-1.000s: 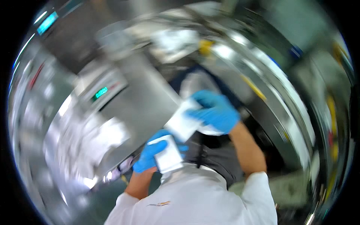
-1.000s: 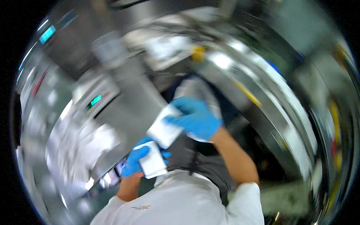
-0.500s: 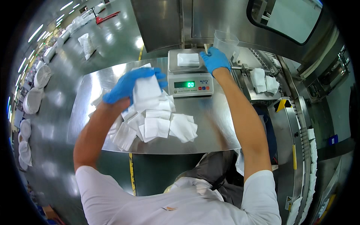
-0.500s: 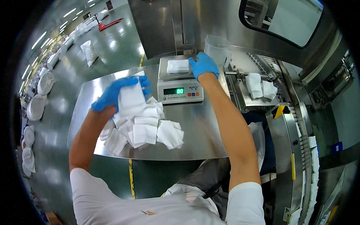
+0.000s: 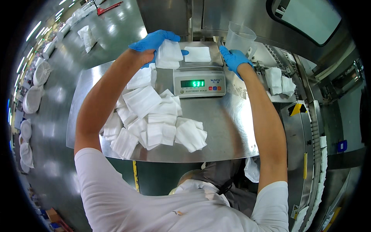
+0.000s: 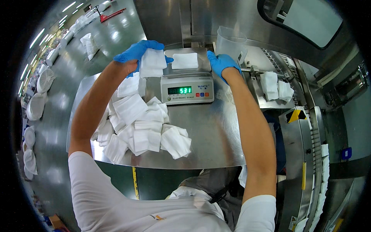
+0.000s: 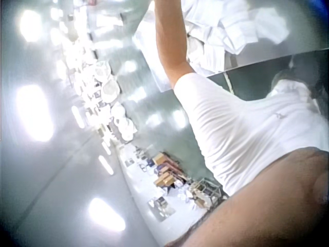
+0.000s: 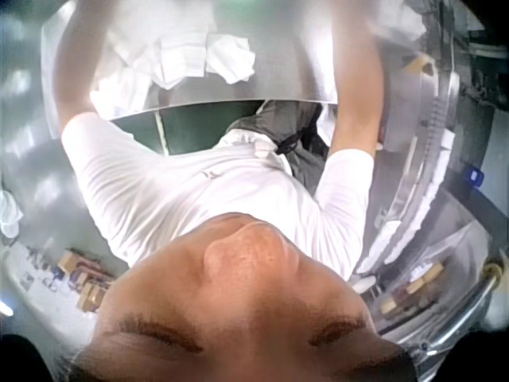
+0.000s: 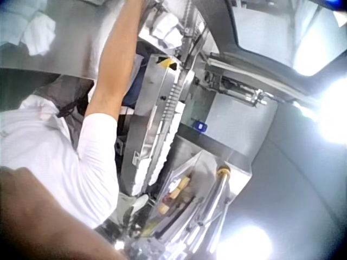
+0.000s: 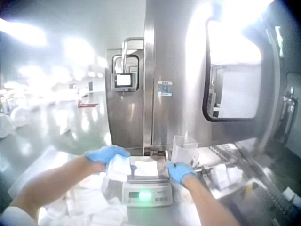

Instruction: The person repeatedly picks white rectangular packets from a conveyor belt, places them on a digital scale, and then moves them to a pile on a stainless steel table. The person wears blue gloves and a white shirt throughout the process.

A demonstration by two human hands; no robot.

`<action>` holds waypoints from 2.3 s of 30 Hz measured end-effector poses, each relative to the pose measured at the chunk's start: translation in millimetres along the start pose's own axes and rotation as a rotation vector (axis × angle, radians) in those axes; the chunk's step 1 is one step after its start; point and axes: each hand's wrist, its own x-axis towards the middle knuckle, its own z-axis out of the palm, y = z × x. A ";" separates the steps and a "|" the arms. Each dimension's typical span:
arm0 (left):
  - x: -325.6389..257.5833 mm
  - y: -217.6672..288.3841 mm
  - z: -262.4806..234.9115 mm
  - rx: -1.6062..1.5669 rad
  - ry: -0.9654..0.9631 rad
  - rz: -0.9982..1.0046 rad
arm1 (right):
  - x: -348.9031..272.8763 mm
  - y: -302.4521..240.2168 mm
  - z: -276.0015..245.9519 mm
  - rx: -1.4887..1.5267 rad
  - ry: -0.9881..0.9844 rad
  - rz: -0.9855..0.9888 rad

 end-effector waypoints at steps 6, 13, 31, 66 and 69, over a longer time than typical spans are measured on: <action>3.5 -3.3 9.2 0.054 -0.019 -0.036 | -8.5 -17.7 2.4 -0.145 0.028 0.017; 27.2 -18.4 37.5 0.056 -0.126 -0.075 | -16.0 -19.6 13.3 -0.093 0.087 0.009; 86.4 57.4 135.3 0.576 -0.250 0.778 | 10.4 -35.7 -137.5 1.229 0.224 -0.274; 110.5 2.8 -53.8 0.482 -0.298 0.071 | -110.7 108.3 -78.9 -0.167 -0.109 -0.025; 100.0 12.2 -78.6 0.387 -0.319 0.179 | -104.0 94.8 -78.7 -0.111 -0.015 -0.015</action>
